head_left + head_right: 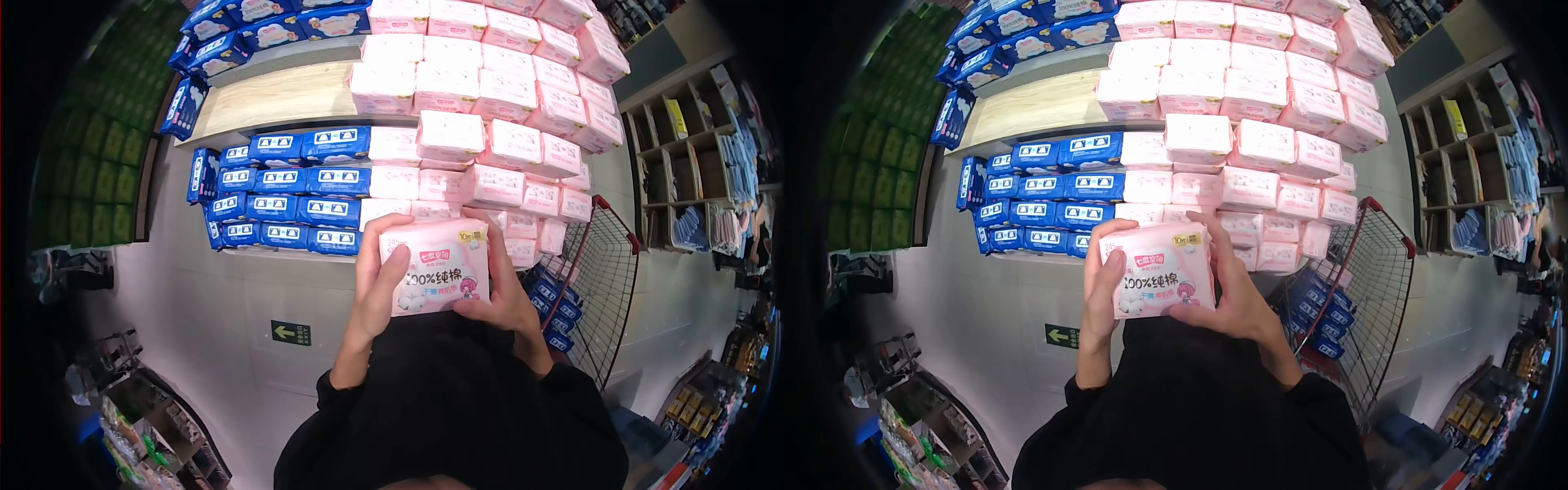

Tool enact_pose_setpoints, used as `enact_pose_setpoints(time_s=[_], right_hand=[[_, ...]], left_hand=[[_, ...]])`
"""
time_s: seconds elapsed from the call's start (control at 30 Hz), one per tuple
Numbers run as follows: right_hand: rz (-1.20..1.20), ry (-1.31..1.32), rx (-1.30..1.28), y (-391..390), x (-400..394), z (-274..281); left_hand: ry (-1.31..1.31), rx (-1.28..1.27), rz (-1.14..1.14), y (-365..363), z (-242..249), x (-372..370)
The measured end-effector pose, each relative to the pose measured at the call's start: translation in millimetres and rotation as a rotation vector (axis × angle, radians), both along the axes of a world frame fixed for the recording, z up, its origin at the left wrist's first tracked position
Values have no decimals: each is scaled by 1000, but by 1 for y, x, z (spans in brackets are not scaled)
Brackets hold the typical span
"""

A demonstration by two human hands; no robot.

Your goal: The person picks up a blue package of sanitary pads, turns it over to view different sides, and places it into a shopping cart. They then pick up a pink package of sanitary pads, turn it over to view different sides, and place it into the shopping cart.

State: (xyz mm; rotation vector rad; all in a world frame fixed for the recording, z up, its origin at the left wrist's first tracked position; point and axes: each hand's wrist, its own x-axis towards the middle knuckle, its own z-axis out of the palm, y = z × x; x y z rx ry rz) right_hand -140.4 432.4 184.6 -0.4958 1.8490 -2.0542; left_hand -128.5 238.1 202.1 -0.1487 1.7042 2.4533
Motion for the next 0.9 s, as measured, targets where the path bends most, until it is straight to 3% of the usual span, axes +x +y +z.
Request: enact_pose_setpoints(time_s=[0.37,0.57,0.9], right_hand=[[10,-25,-66,-7,2,-3],[-81,-99,-167,-7,-1,1],[-133,-121,-213,-9,-7,7]], left_hand=[[15,-115,63,-3,6,5],[171,-81,17,2,11,-1],[154,-35,64,8,12,-3]])
